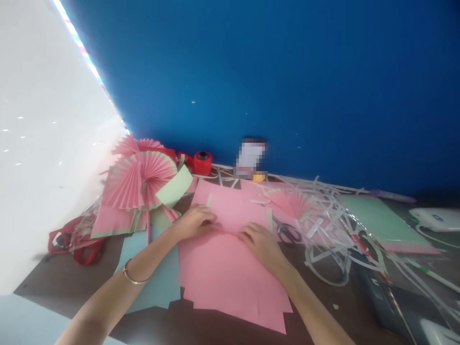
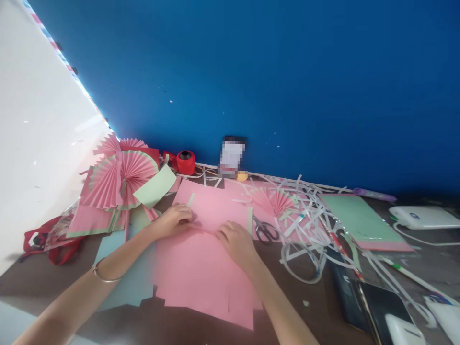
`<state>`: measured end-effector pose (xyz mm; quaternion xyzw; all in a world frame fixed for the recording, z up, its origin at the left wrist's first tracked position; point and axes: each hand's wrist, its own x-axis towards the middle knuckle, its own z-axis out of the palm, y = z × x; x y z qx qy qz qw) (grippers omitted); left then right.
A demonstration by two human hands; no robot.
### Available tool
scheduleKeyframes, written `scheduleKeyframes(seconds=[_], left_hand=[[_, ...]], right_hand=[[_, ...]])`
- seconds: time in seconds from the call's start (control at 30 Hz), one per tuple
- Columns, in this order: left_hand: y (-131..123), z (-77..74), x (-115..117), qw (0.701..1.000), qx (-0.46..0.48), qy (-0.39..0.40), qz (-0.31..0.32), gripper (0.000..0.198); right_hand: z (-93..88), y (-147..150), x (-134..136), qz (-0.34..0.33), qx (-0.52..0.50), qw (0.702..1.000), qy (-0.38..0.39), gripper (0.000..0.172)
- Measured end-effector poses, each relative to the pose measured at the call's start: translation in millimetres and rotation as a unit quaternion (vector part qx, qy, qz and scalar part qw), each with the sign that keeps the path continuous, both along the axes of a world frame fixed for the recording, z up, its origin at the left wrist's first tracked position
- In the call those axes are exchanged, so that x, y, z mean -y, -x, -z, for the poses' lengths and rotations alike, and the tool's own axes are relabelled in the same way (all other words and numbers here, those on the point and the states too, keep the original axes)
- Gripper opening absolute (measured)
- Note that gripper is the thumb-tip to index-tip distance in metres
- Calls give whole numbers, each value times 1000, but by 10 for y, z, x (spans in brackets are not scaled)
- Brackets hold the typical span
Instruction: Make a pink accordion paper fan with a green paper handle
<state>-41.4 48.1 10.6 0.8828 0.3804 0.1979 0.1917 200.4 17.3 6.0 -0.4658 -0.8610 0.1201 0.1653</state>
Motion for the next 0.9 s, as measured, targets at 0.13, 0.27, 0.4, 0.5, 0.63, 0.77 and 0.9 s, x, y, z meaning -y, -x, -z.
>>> scheduleKeyframes(seconds=[0.13,0.27,0.4,0.5,0.63,0.77,0.9], left_hand=[[18,49,-36,998,7,32,-47,37],[19,60,-50,998,-4,10,-56,33],[12,36,-38,997,-23,-3,-67,29],[14,21,-24,996,-33,5,-82,30],[31,0,-13,996,-39,16,-84,26],[46,-22,-13,995,-39,31,-84,24],[50,-19,-19,995,-45,31,-82,30]], right_hand=[[3,-28,-37,48,9,999,4,24],[19,-39,-50,65,55,996,-36,32],[23,-42,-59,80,85,992,-49,37],[6,-39,-75,94,94,990,-38,40],[-38,-26,-102,107,99,989,-9,43],[-90,-2,-122,132,119,984,32,46],[-120,13,-132,140,126,981,54,46]])
